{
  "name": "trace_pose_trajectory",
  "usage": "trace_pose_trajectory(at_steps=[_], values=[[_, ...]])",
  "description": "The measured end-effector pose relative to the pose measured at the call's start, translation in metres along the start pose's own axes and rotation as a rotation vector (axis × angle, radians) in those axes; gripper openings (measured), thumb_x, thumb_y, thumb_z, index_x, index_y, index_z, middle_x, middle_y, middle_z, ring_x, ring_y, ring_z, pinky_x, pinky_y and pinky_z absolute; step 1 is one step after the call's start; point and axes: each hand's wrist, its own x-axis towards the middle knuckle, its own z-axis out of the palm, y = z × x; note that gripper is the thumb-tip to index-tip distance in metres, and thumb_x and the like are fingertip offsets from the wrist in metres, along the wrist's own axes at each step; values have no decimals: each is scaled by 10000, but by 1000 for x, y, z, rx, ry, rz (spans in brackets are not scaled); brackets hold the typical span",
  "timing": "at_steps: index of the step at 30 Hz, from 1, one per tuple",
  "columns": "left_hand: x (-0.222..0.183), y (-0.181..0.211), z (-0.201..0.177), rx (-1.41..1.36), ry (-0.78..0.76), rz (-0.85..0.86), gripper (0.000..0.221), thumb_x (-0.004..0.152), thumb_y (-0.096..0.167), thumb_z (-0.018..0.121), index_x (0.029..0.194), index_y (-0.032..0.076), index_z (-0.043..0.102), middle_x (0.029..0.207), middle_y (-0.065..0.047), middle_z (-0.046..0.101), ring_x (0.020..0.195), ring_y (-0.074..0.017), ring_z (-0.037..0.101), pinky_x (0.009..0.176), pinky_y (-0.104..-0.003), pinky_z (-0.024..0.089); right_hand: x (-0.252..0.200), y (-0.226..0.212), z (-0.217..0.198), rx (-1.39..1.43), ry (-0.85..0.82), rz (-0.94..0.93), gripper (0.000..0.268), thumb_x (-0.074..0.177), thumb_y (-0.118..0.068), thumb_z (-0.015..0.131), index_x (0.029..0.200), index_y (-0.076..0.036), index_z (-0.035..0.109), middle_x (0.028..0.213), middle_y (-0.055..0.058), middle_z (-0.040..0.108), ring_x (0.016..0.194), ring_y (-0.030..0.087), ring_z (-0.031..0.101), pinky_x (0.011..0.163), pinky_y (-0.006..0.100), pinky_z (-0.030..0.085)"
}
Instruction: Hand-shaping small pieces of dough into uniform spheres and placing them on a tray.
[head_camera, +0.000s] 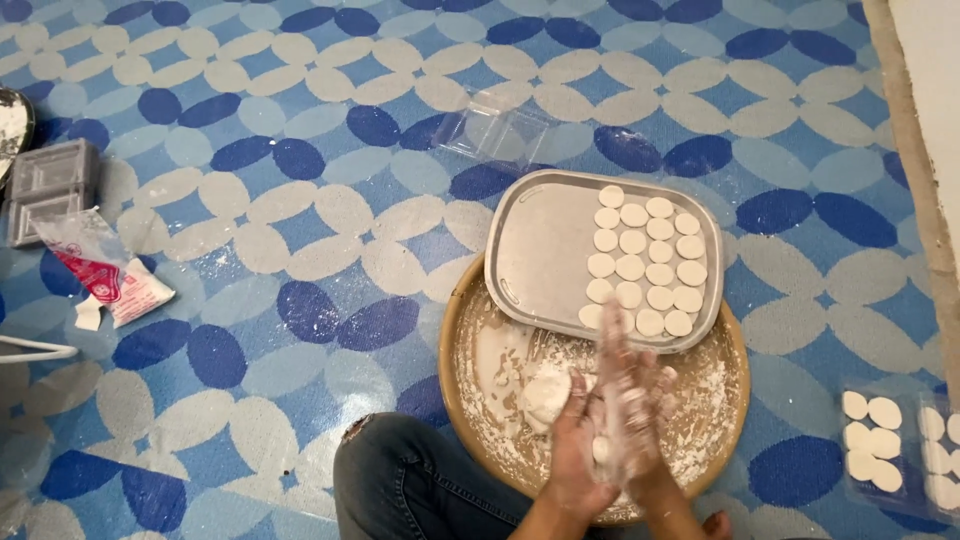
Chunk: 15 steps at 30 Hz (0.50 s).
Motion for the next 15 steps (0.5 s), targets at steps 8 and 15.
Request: trace_pose_trajectory(at_steps=[8, 15], values=[[-8, -4, -40, 755, 257, 163, 865, 970, 682, 425, 1588, 97, 269, 1637, -254, 197, 1481, -461, 237, 1168, -528, 381, -30, 21, -10, -351, -8, 261, 829, 801, -11, 418, 1603, -143, 258, 1725, 154, 193, 1597, 335, 173, 1282, 580, 43], [-5, -1, -42, 647, 80, 184, 747, 1013, 588, 234, 1543, 80, 374, 1626, -163, 348, 1499, -294, 327, 1237, -503, 238, -13, 25, -26, -623, -23, 266, 906, 924, -525, 459, 1631, -221, -19, 1742, 139, -53, 1592, 411, 25, 1226, 660, 118]])
